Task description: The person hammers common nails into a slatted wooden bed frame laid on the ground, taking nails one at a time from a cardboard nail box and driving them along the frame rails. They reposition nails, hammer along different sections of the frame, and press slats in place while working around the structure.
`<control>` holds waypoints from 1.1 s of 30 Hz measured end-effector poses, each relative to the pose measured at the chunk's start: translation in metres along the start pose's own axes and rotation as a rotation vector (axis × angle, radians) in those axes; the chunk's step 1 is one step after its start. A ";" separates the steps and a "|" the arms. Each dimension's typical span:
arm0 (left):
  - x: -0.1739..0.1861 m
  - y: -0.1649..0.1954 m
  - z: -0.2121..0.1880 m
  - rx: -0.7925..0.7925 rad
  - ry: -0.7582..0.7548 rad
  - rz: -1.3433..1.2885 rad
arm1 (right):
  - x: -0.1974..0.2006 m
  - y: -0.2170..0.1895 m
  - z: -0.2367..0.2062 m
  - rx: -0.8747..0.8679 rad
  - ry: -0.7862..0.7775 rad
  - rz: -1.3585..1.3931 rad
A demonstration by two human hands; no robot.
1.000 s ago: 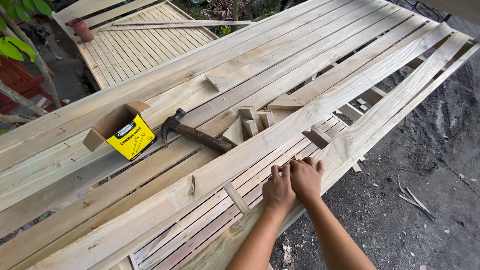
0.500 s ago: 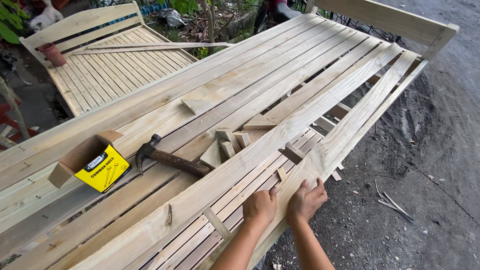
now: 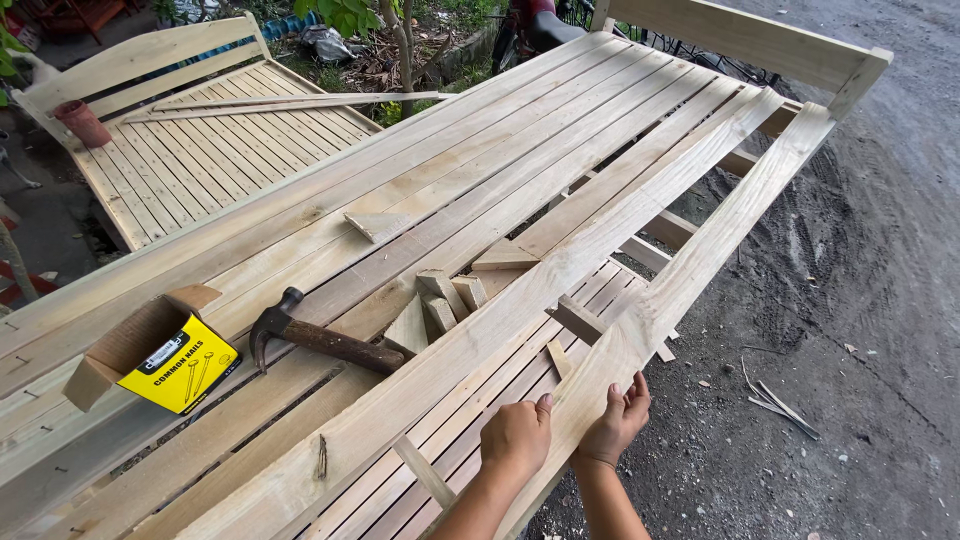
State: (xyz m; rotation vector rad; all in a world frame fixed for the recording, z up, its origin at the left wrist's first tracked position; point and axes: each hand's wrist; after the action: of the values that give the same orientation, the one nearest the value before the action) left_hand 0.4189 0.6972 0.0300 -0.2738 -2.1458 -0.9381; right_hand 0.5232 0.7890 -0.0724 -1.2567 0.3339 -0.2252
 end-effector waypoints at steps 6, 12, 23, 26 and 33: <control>-0.013 -0.005 0.008 -0.003 0.040 0.083 | 0.003 0.000 -0.005 -0.048 -0.011 -0.060; 0.013 -0.019 0.035 -0.021 0.024 0.151 | -0.004 -0.012 -0.004 0.024 -0.179 -0.420; 0.030 -0.025 0.040 0.070 -0.027 0.094 | -0.004 0.005 -0.005 0.056 -0.200 -0.476; 0.020 -0.009 0.034 0.062 -0.025 0.075 | -0.005 0.013 0.001 0.029 -0.150 -0.364; 0.032 -0.022 0.039 0.001 0.023 0.120 | -0.007 0.018 0.001 0.107 -0.212 -0.489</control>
State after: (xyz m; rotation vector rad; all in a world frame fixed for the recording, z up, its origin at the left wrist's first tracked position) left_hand 0.3650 0.7055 0.0241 -0.3850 -2.0846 -0.8680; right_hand 0.5164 0.7974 -0.0882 -1.2282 -0.1726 -0.5151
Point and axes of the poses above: each hand's wrist, its own z-axis towards the middle knuckle, its own x-axis out of the back of the hand, y = z × x, and after that the axes turned 11 degrees about x, right-handed
